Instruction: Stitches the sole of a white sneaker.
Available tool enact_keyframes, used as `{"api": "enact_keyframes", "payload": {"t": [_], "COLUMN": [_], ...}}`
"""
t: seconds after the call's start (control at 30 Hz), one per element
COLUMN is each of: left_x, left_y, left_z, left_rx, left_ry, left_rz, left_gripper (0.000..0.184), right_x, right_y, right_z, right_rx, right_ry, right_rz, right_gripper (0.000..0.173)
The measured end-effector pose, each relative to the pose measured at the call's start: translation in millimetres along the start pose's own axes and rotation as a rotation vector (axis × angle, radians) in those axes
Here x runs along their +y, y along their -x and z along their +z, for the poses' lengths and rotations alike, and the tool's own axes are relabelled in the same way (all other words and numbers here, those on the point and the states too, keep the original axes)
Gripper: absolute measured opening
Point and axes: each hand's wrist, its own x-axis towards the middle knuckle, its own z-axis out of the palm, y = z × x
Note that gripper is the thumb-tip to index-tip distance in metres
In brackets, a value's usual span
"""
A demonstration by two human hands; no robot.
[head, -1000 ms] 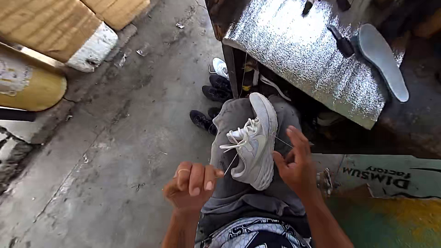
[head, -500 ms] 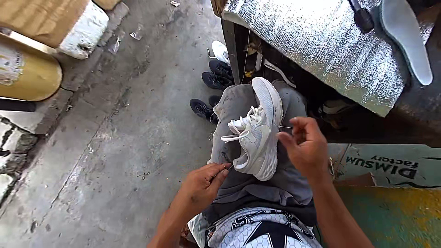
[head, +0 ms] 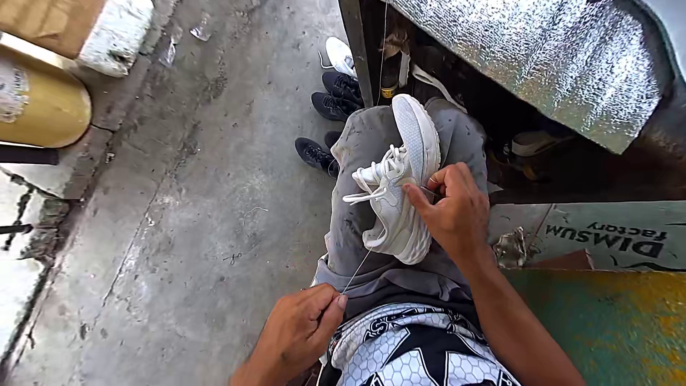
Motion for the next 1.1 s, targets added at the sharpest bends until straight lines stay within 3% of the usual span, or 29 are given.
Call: {"api": "enact_keyframes", "payload": {"t": [0.43,0.53,0.63,0.7,0.8,0.9,0.93,1.0,1.1], "left_x": [2.1,-3.0,-0.3,8.2,29.5,51.0,57.8,70.9,79.2], "left_y": [21.2,-6.8,-55.4,-93.4,-146.0,-176.7,-183.8,-194.0,-206.4], "left_z": [5.0,2.7,5.7,13.4,28.9,32.8,30.2,23.9,22.2], "left_rx": [0.028,0.063,0.060,-0.076,-0.248,-0.227,-0.198,-0.169,-0.168], "left_ry": [0.012,0.042,0.270,0.510,0.824,0.944,1.002,1.100,1.191], "left_rz": [-0.031,0.009,0.069,0.023,-0.154,-0.254,-0.294,-0.358,-0.393], "left_gripper": [0.043,0.039,0.036,0.045,0.020,0.019,0.019,0.018,0.019], "right_x": [3.8,16.0,37.4,50.1,65.9,72.7,72.5,71.7,69.7], "right_y": [3.6,-7.8,-14.5,-7.8,6.2,5.0,0.4,-10.6,-22.6], "right_z": [-3.1,-22.1,-43.0,-40.8,-22.8,-29.3,-39.3,-58.6,-70.4], "right_rx": [-0.012,-0.146,-0.241,-0.112,0.068,0.178,0.187,0.132,-0.053], "right_ry": [-0.065,-0.273,-0.641,-0.854,-0.991,-0.925,-0.868,-0.785,-0.636], "right_rz": [-0.018,0.001,0.050,0.122,0.116,0.045,0.059,0.099,0.114], "right_gripper": [0.039,0.030,0.019,0.022,0.025,0.018,0.024,0.042,0.035]}}
